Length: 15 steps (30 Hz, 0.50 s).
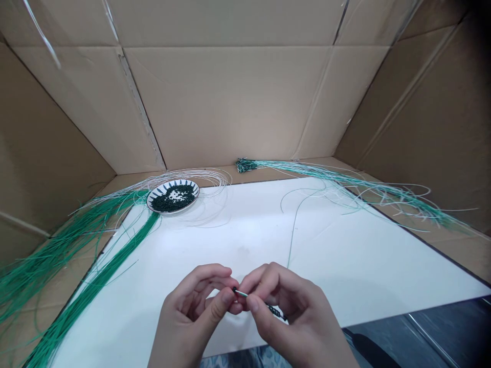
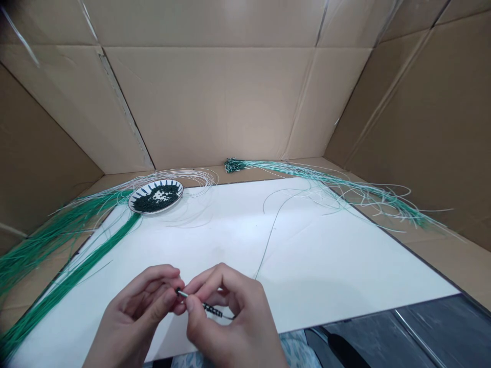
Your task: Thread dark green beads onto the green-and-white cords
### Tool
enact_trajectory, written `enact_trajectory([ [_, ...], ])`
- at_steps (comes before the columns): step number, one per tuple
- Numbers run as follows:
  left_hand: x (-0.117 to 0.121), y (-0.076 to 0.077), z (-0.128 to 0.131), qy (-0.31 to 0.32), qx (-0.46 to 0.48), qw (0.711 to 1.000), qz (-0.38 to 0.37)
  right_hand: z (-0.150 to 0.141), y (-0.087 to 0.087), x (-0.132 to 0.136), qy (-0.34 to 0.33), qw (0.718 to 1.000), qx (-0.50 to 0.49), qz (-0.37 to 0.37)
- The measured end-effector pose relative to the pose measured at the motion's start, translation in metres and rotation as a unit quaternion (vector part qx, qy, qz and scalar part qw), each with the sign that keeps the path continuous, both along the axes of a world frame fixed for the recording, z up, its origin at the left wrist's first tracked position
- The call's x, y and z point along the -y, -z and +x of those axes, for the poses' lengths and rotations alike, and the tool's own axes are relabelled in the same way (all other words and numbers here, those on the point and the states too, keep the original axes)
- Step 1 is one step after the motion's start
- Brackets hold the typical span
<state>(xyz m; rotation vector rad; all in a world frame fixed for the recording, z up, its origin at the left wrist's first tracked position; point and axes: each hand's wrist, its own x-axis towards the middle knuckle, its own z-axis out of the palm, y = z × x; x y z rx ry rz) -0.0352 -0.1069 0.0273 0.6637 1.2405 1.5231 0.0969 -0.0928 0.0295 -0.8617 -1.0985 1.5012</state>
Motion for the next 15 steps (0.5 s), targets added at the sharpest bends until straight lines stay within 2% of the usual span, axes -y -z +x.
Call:
enact_trajectory([
  [15, -0.0018, 0.0007, -0.0005, 0.041, 0.015, 0.999, -0.007, 0.0004, -0.0054, -0.0003, -0.009, 0.999, 0.035, -0.004],
])
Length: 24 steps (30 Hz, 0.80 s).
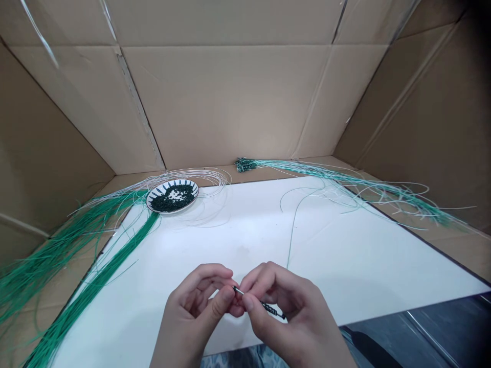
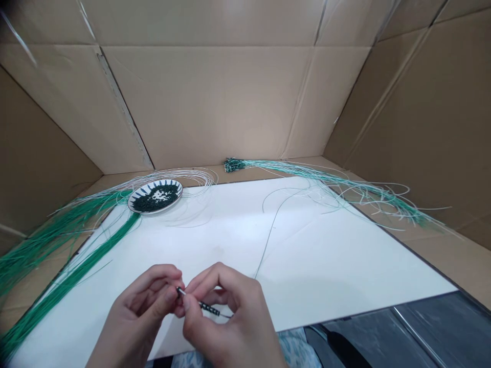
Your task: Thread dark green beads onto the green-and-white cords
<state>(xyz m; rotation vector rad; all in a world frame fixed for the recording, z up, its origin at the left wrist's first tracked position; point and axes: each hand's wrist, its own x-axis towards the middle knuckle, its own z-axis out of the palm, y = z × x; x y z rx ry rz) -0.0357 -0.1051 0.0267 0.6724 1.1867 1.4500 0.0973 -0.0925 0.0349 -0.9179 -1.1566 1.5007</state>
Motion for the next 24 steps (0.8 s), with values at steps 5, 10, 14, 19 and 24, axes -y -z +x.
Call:
enact_trajectory([
  [5, -0.0008, 0.0021, -0.0016, 0.017, 0.024, 0.999, -0.013, 0.0006, 0.0012, -0.0004, -0.005, 1.000, 0.002, 0.003],
  [10, -0.0014, 0.0021, -0.0021, 0.015, 0.037, 0.999, -0.014, 0.0003, 0.0023, -0.0006, -0.005, 1.000, 0.009, 0.012],
  [14, -0.0021, 0.0011, -0.0015, 0.004, 0.042, 0.999, -0.014, 0.0003, 0.0023, -0.0010, -0.009, 0.999, 0.029, 0.024],
  [19, -0.0016, 0.0014, -0.0017, 0.012, 0.047, 0.999, -0.015, -0.0003, 0.0025, -0.0015, -0.013, 0.999, 0.024, 0.031],
  [24, -0.0011, 0.0028, -0.0032, 0.020, 0.041, 0.999, -0.012, -0.0016, 0.0051, -0.0006, -0.005, 1.000, 0.001, 0.025],
])
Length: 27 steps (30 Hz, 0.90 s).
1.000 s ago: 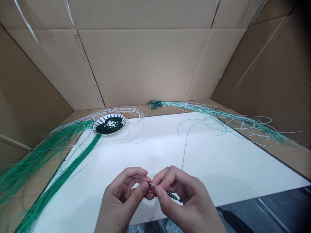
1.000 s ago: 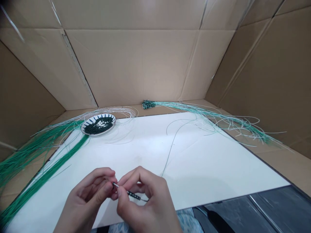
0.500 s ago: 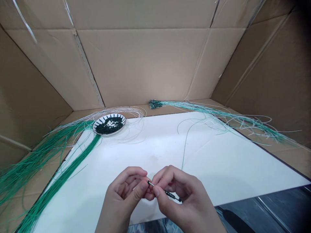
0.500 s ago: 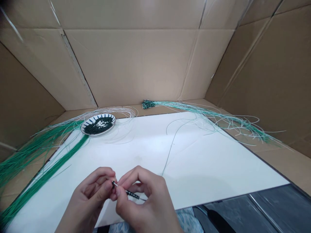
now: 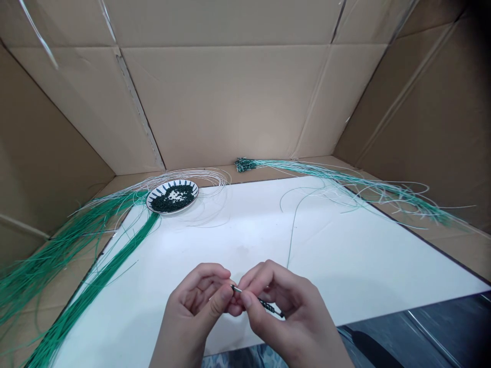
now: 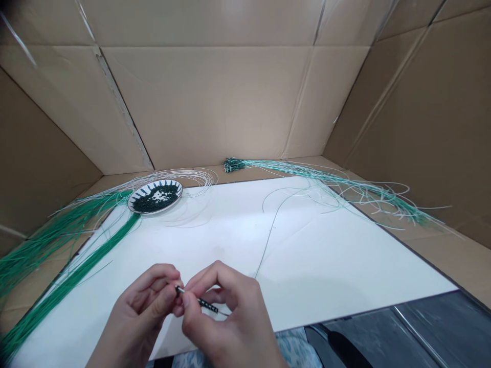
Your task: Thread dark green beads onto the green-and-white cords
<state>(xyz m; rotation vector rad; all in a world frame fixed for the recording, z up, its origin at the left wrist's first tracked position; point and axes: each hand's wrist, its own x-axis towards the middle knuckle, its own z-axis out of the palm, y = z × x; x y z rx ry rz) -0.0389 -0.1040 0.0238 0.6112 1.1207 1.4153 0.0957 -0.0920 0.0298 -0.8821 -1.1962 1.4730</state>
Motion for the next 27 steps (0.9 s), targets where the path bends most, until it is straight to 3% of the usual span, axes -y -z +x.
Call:
enact_trajectory([
  [11, -0.001, 0.003, 0.002, -0.036, -0.026, 0.999, 0.028, 0.002, 0.004, 0.000, 0.020, 0.997, 0.067, 0.040],
  [20, -0.001, 0.004, 0.005, -0.071, -0.001, 0.997, 0.024, 0.005, 0.012, -0.005, -0.016, 0.994, -0.087, -0.062],
  [27, 0.000, 0.002, 0.008, -0.121, 0.021, 0.991, 0.053, 0.009, 0.014, -0.002, -0.048, 0.994, -0.078, -0.051],
])
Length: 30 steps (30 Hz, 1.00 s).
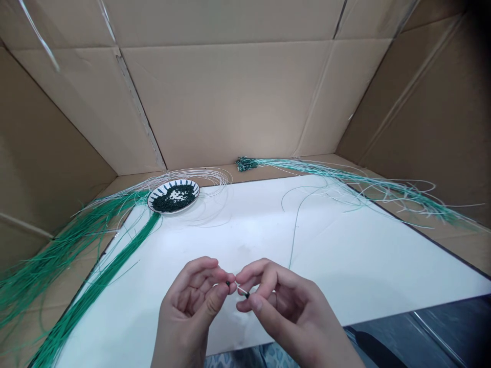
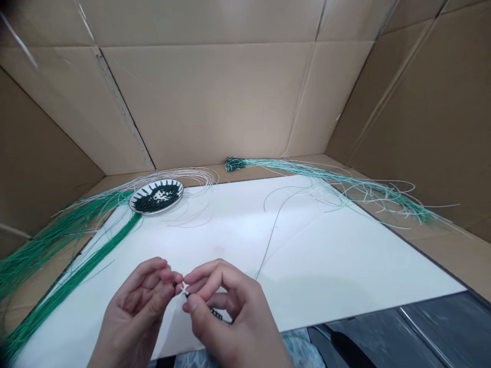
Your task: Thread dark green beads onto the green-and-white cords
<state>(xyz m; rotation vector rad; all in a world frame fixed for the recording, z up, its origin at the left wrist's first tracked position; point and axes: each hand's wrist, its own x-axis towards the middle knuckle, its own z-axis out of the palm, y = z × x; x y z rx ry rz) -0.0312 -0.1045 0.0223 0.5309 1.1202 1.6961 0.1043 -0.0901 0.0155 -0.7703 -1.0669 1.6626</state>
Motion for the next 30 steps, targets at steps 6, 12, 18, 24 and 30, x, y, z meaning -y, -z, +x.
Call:
enact_trajectory([
  [6, 0.002, -0.004, 0.001, 0.008, -0.015, 1.000, 0.014, -0.007, -0.006, 0.003, 0.020, 0.998, 0.038, 0.036],
  [12, 0.003, -0.005, 0.002, 0.006, -0.014, 1.000, 0.017, -0.009, -0.011, 0.004, 0.031, 0.998, 0.047, 0.035],
  [18, 0.003, -0.007, 0.002, 0.006, -0.021, 1.000, 0.015, -0.009, -0.013, 0.004, 0.036, 0.997, 0.058, 0.042],
  [24, 0.005, -0.006, 0.001, 0.014, -0.024, 0.999, 0.015, -0.009, -0.015, 0.003, 0.032, 0.997, 0.053, 0.036],
  [30, 0.006, -0.009, 0.003, 0.017, -0.019, 1.000, 0.014, -0.009, -0.012, 0.003, 0.022, 1.000, 0.005, 0.019],
])
